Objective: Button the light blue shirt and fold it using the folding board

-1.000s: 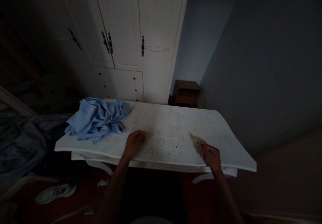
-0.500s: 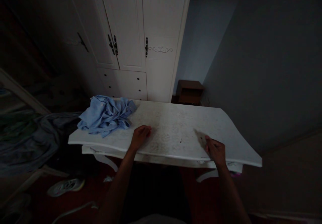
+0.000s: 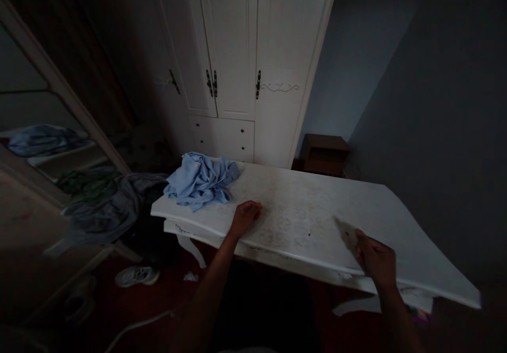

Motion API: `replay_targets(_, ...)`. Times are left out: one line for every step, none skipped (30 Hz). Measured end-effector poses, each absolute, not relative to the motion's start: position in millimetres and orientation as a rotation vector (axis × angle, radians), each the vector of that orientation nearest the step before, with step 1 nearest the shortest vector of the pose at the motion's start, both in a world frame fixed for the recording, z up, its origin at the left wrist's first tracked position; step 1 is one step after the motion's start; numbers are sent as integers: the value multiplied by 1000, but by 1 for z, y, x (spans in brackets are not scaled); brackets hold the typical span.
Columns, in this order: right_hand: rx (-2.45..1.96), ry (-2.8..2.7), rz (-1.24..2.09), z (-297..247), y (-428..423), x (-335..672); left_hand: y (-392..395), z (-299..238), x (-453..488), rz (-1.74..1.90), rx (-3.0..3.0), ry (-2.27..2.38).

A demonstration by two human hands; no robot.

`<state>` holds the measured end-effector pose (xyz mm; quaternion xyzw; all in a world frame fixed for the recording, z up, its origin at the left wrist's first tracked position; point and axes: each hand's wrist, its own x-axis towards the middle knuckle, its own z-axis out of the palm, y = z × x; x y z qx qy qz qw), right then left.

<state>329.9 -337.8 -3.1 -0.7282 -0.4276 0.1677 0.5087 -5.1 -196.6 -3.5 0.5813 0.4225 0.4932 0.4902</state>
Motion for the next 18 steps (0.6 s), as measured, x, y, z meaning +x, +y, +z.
replay_targets(-1772, -1029, 398, -3, -338, 330, -197, -4, -5, 1204, 1404, 1021)
replay_targets(-1790, -1030, 392, -2, -338, 330, -196, -5, -5, 1211, 1399, 1011)
replay_targets(-1805, -1033, 384, -2, -338, 330, -196, -6, -5, 1216, 1393, 997)
replay_targets(-1818, -1036, 376, -2, -338, 330, -195, -6, -5, 1222, 1383, 983)
replay_targets(-1830, -1036, 370, -1, -339, 330, -195, -7, -5, 1228, 1368, 971)
replay_targets(-1839, -1036, 366, -1, -339, 330, -194, -8, -5, 1233, 1353, 959)
replay_targets(-1843, -1039, 366, -1, -339, 330, -194, -9, -5, 1237, 1338, 951)
replay_targets(-1847, -1040, 367, -1, -339, 331, -194, -9, -5, 1241, 1325, 947)
replay_targets(-1853, -1040, 370, -1, -339, 331, -194, -10, -5, 1245, 1314, 945)
replay_targets(-1863, -1041, 376, -1, -339, 332, -194, -10, -4, 1252, 1305, 943)
replay_targets(-1870, -1040, 376, -1, -339, 332, -194, -10, -4, 1257, 1298, 940)
replay_targets(-1876, -1039, 374, -1, -339, 332, -193, -10, -4, 1264, 1293, 936)
replay_targets(-1882, -1039, 370, -1, -339, 332, -193, -10, -4, 1270, 1288, 932)
replay_targets(-1884, -1042, 365, 0, -339, 331, -193, -10, -4, 1275, 1284, 926)
replay_targets(-1886, -1046, 361, 2, -339, 330, -192, -9, -4, 1280, 1282, 921)
replay_targets(-1892, -1046, 357, 3, -339, 329, -192, -9, -4, 1285, 1280, 917)
replay_targets(-1899, -1044, 356, 5, -340, 327, -192, -9, -4, 1290, 1277, 912)
replay_targets(-1903, -1041, 357, 7, -340, 326, -191, -9, -4, 1294, 1272, 907)
